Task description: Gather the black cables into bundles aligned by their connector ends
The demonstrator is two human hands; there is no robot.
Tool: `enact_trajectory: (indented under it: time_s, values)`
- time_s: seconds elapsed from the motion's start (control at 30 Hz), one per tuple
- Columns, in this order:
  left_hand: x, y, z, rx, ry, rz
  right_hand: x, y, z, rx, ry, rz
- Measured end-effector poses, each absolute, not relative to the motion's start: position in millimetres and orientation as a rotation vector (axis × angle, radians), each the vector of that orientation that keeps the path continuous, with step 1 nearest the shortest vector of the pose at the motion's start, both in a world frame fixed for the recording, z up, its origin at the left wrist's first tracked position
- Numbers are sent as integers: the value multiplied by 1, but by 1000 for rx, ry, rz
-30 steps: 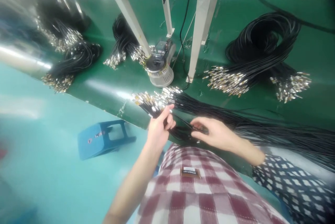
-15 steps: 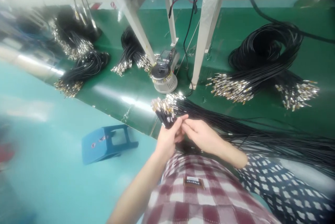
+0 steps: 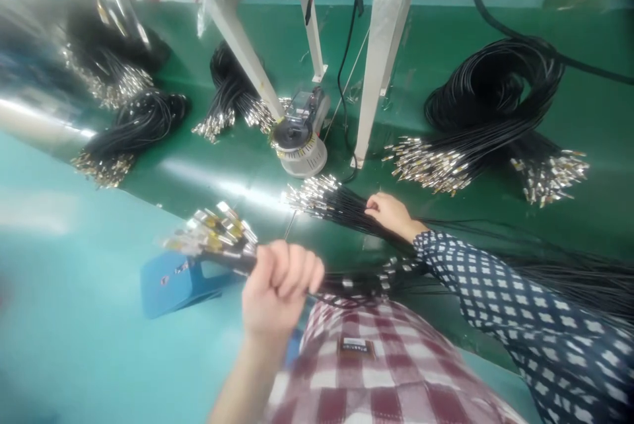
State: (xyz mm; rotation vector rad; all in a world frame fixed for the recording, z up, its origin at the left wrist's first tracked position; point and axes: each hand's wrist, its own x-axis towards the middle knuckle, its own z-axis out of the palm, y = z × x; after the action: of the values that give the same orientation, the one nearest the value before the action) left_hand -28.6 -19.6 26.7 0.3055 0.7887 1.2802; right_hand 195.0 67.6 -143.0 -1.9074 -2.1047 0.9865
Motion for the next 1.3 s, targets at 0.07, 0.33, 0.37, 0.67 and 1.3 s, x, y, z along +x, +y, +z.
enact_trajectory:
  time_s: [0.07, 0.33, 0.37, 0.67, 1.3]
  values:
    - [-34, -17, 17, 185, 906, 1269, 195, 64, -144, -1867, -2121, 960]
    - [-32, -12, -27, 146, 1099, 1086, 200, 46, -129, -1739, -2094, 1076]
    - [-32, -11, -26, 159, 1099, 1079, 197, 44, -126, -1713, -2108, 1107]
    - [-36, -14, -26, 187, 1091, 1083, 115, 54, -128, -1687, -2204, 1066]
    - [-38, -10, -37, 167, 1170, 1228, 141, 11, -71, -1368, -1910, 1323]
